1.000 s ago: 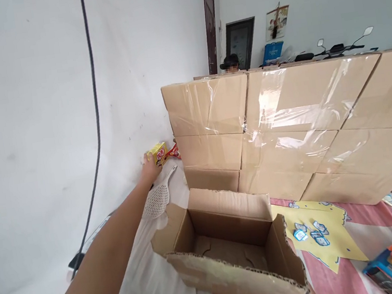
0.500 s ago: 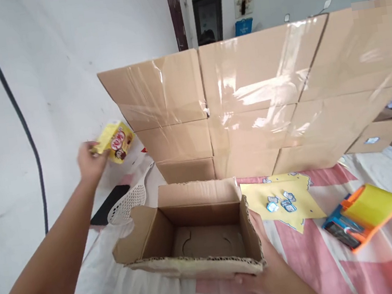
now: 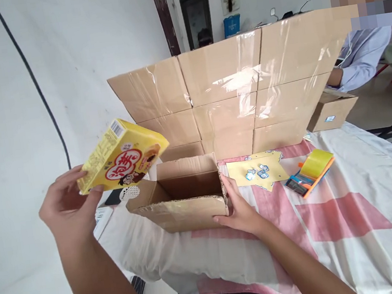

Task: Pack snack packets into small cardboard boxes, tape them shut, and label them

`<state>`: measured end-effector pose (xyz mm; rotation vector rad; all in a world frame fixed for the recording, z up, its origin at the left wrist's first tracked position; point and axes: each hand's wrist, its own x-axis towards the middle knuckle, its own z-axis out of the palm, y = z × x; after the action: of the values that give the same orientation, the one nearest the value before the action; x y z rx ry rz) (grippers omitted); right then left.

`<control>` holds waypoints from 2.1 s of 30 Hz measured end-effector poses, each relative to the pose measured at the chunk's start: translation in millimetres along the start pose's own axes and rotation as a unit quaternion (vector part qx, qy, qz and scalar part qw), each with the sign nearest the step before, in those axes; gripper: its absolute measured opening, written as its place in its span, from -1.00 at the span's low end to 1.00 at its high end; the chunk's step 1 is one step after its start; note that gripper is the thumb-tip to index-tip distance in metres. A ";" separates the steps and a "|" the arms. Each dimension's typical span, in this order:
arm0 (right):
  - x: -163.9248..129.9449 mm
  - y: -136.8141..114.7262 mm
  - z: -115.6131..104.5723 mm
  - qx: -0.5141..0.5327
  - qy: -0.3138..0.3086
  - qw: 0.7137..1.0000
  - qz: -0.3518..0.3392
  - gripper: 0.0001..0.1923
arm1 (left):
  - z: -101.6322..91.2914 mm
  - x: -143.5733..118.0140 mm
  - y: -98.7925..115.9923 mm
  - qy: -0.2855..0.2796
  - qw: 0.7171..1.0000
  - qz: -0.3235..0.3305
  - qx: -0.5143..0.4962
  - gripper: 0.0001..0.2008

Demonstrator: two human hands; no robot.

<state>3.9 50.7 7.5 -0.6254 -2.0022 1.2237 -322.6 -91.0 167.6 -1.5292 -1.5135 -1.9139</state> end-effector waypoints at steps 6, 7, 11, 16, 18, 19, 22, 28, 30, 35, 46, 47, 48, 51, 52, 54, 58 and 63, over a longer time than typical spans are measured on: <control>2.2 -0.2 0.2 0.012 0.002 0.999 -0.041 0.17 | 19.2 13.0 25.1 -0.353 0.930 -0.102 0.005 -0.75; 2.4 -1.3 -0.5 0.006 -0.001 0.999 -0.045 0.16 | 25.8 14.0 27.5 -0.391 0.914 -0.108 0.025 -0.76; 1.0 -6.2 -3.6 -0.014 -0.013 0.999 -0.044 0.14 | 49.8 12.2 22.2 -0.481 0.865 -0.138 0.039 -0.80; -2.4 -8.5 -5.5 -0.054 -0.025 0.996 -0.067 0.26 | 61.7 12.2 3.2 -0.589 0.783 -0.197 0.028 -0.76; -2.6 -9.4 -5.6 -0.055 -0.026 0.996 -0.068 0.26 | 64.0 17.3 0.8 -0.611 0.766 -0.186 0.064 -0.76; -2.6 -9.9 -5.5 -0.054 -0.025 0.996 -0.068 0.25 | 65.5 20.8 1.2 -0.621 0.759 -0.178 0.084 -0.76; -2.2 -10.7 -5.0 -0.056 -0.025 0.996 -0.062 0.24 | 71.6 31.1 6.2 -0.646 0.738 -0.153 0.120 -0.76; -2.0 -10.1 -5.9 -0.068 -0.015 0.997 -0.041 0.22 | 84.7 29.6 8.7 -0.633 0.761 -0.129 0.063 -0.81; -1.4 -10.7 -6.5 -0.068 -0.017 0.996 -0.046 0.24 | 87.2 25.3 2.5 -0.628 0.761 -0.139 0.086 -0.80; 0.2 -11.9 -7.2 -0.060 -0.017 0.997 -0.051 0.24 | 83.2 25.4 -9.6 -0.671 0.710 -0.151 0.150 -0.77; -2.9 -9.7 -8.4 -0.077 -0.024 0.996 -0.047 0.19 | 13.2 -69.9 -14.0 -0.154 0.982 -0.085 0.074 -0.67; -2.7 -10.5 -8.3 -0.074 -0.022 0.996 -0.047 0.18 | 14.1 -81.9 -16.9 -0.136 0.984 -0.096 0.059 -0.62; -2.5 -11.4 -8.5 -0.070 -0.021 0.996 -0.048 0.15 | 17.0 -92.5 -19.9 -0.121 0.985 -0.114 0.040 -0.52; -2.2 -14.4 -11.0 -0.051 -0.012 0.997 -0.064 -0.01 | 31.2 -114.5 -26.8 -0.111 0.977 -0.175 -0.042 -0.15; -2.2 -15.5 -12.3 -0.044 -0.009 0.997 -0.069 -0.08 | 36.0 -118.9 -27.8 -0.125 0.971 -0.190 -0.068 -0.08; -2.4 -18.0 -14.8 -0.028 -0.001 0.996 -0.082 -0.17 | 42.7 -124.3 -27.3 -0.156 0.960 -0.214 -0.094 -0.05; -2.5 -25.6 -14.2 -0.014 0.023 0.995 -0.097 -0.23 | 44.9 -125.3 -21.7 -0.148 0.952 -0.262 -0.063 -0.29; -2.3 -33.7 -2.6 0.013 0.066 0.994 -0.087 -0.48 | 48.1 -117.3 -17.0 -0.108 0.958 -0.259 0.060 -0.32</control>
<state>5.9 35.7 37.8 -0.4954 -1.8839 1.0756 -259.7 -88.3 56.2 -1.4238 -2.2678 -1.8987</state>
